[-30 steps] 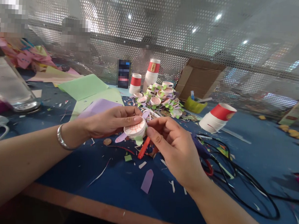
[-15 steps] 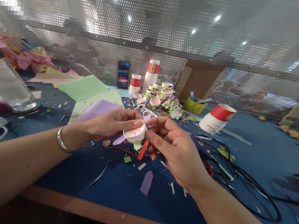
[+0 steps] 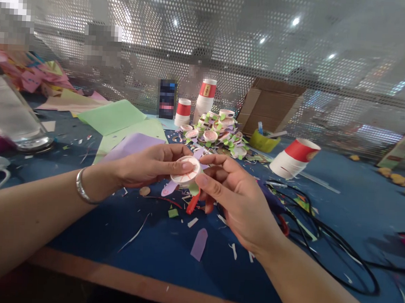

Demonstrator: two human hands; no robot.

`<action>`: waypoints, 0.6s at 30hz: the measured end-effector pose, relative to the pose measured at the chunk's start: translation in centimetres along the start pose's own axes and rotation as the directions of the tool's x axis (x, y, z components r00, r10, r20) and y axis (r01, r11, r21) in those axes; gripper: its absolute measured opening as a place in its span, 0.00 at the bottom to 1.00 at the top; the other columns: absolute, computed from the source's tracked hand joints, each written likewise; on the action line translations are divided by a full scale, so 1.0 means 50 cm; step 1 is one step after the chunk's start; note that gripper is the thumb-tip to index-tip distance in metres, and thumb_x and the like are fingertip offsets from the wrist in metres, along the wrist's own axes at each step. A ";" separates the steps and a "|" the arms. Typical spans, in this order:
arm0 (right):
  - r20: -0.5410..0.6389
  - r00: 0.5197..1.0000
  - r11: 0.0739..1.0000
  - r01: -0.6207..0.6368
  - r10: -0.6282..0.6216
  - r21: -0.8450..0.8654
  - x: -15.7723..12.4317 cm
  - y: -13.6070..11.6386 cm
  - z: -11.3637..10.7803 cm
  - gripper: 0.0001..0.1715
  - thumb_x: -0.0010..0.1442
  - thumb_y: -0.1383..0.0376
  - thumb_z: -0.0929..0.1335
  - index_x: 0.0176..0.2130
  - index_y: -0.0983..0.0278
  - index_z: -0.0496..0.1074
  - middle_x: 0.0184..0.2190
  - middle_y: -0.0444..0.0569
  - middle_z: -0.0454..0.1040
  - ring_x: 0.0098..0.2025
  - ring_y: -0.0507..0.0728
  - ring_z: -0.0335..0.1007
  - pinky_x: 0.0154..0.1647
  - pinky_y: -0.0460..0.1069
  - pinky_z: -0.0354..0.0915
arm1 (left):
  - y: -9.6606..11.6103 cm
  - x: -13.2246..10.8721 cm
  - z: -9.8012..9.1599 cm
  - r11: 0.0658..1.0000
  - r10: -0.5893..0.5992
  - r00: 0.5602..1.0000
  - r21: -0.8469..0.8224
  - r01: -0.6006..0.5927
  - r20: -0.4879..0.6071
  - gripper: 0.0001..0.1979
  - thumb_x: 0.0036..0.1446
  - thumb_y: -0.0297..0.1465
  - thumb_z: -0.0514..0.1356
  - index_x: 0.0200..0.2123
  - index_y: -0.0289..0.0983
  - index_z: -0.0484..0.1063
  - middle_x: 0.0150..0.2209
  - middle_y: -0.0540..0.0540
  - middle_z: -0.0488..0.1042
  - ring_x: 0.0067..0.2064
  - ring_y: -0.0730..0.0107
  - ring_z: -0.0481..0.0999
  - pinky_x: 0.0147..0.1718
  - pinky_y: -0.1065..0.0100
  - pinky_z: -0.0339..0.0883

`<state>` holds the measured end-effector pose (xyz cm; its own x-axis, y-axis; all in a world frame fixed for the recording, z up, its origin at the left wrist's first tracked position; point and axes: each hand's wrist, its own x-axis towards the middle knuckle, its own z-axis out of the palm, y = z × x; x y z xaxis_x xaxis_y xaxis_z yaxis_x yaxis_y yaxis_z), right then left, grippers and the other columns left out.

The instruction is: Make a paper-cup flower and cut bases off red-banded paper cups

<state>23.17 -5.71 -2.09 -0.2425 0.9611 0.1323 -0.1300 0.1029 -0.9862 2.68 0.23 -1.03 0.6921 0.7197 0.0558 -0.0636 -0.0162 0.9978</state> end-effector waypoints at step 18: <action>-0.035 0.999 0.999 0.023 -0.025 -0.047 0.005 -0.003 0.008 0.26 0.54 0.60 0.80 0.49 0.59 0.71 0.33 0.41 0.73 0.26 0.47 0.64 0.19 0.41 0.64 | -0.011 0.004 0.009 0.997 0.071 0.996 0.022 -0.070 -0.058 0.13 0.60 0.39 0.68 0.35 0.35 0.70 0.30 0.52 0.72 0.29 0.78 0.68 0.30 0.73 0.59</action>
<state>22.76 -5.58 -1.88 -0.2057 0.9665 0.1534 -0.0905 0.1373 -0.9864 3.15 0.06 -1.54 0.6427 0.7558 0.1249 -0.0961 -0.0822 0.9920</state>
